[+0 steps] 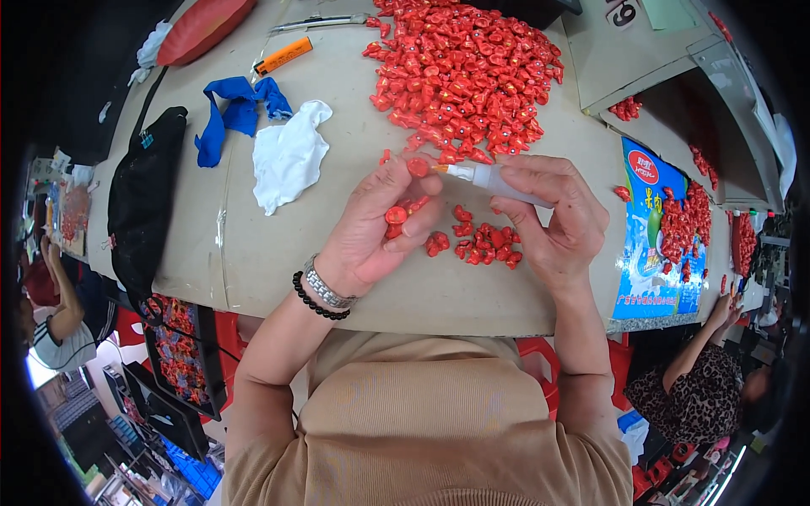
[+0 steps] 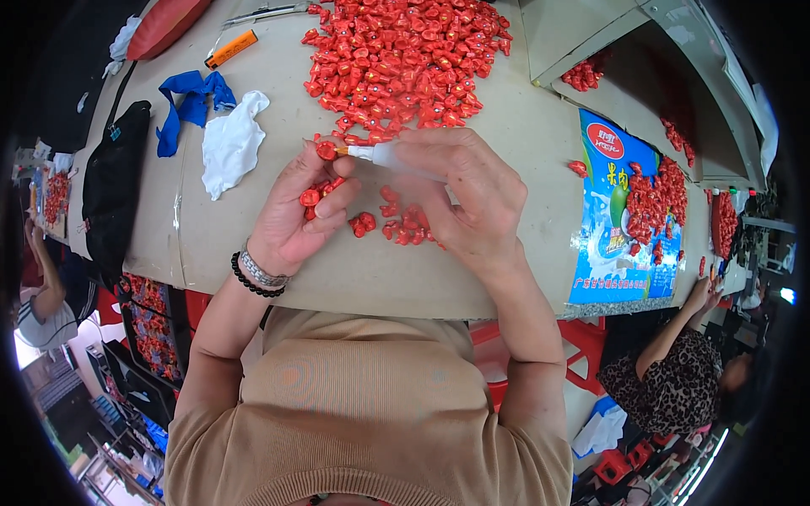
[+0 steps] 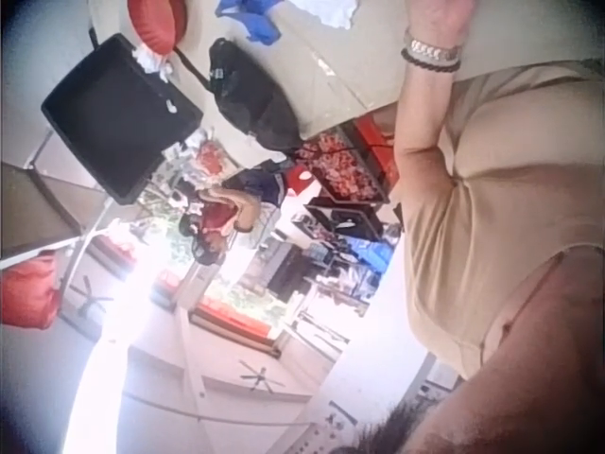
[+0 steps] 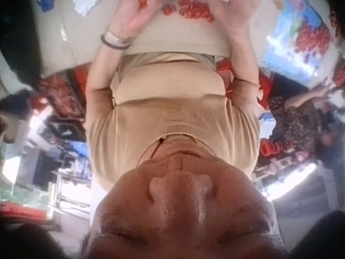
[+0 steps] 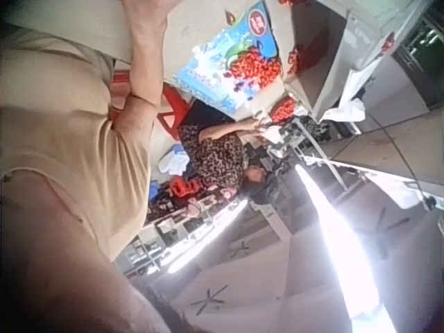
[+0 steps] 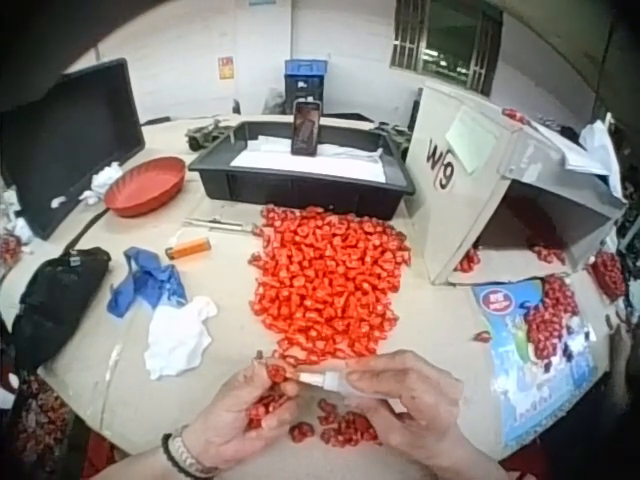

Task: The person applies glue from a glue bottle to small red plastic pieces, then assembles them by hand.

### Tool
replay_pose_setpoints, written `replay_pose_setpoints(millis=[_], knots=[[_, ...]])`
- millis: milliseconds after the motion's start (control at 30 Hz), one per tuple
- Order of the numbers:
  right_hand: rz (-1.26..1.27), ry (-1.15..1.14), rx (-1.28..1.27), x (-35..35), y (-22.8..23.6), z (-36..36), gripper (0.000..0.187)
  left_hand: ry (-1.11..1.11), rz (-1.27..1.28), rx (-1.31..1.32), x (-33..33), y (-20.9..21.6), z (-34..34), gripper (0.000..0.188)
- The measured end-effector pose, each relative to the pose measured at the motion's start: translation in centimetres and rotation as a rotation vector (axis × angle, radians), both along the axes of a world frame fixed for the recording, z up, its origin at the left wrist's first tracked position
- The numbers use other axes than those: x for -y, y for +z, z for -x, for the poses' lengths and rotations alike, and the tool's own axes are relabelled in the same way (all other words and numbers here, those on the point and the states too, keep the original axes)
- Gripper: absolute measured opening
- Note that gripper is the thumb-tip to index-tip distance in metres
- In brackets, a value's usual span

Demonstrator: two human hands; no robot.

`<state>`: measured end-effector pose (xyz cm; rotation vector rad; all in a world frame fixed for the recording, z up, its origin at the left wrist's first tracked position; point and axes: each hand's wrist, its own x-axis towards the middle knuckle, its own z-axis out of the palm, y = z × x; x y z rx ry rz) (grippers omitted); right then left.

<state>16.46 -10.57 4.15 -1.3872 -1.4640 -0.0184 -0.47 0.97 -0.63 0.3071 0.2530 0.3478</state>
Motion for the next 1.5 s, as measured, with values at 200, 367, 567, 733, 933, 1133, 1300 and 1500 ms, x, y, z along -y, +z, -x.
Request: replay_pose_setpoints(millis=[200, 367, 567, 733, 933, 1133, 1300, 1500], knots=[[0.044, 0.004, 0.062, 0.08, -0.03, 0.04, 0.03, -0.008, -0.008, -0.012, 0.02, -0.14, 0.06, 0.025], [0.055, -0.011, 0.074, 0.06, -0.11, 0.01, 0.029, -0.016, -0.015, -0.009, 0.0, -0.13, -0.03, 0.025], [0.043, -0.026, 0.079, -0.18, -0.21, 0.02, 0.03, -0.019, -0.02, -0.011, -0.01, 0.03, -0.05, 0.026], [0.039, -0.012, 0.093, 0.04, -0.08, -0.18, 0.029, 0.025, -0.038, -0.006, 0.07, 0.09, 0.03, 0.025], [0.031, -0.034, 0.094, 0.13, 0.03, -0.27, 0.029, 0.064, -0.063, 0.001, 0.03, -0.02, -0.06, 0.027], [0.005, -0.041, 0.061, -0.16, -0.21, -0.21, 0.034, 0.055, -0.057, 0.012, 0.04, 0.06, -0.11, 0.027], [0.007, -0.044, 0.07, -0.26, -0.19, -0.19, 0.034, 0.058, -0.064, 0.001, 0.1, 0.1, -0.04, 0.027], [-0.006, -0.038, 0.059, -0.17, -0.16, -0.28, 0.033, 0.08, -0.093, -0.005, 0.04, 0.1, -0.04, 0.025]])
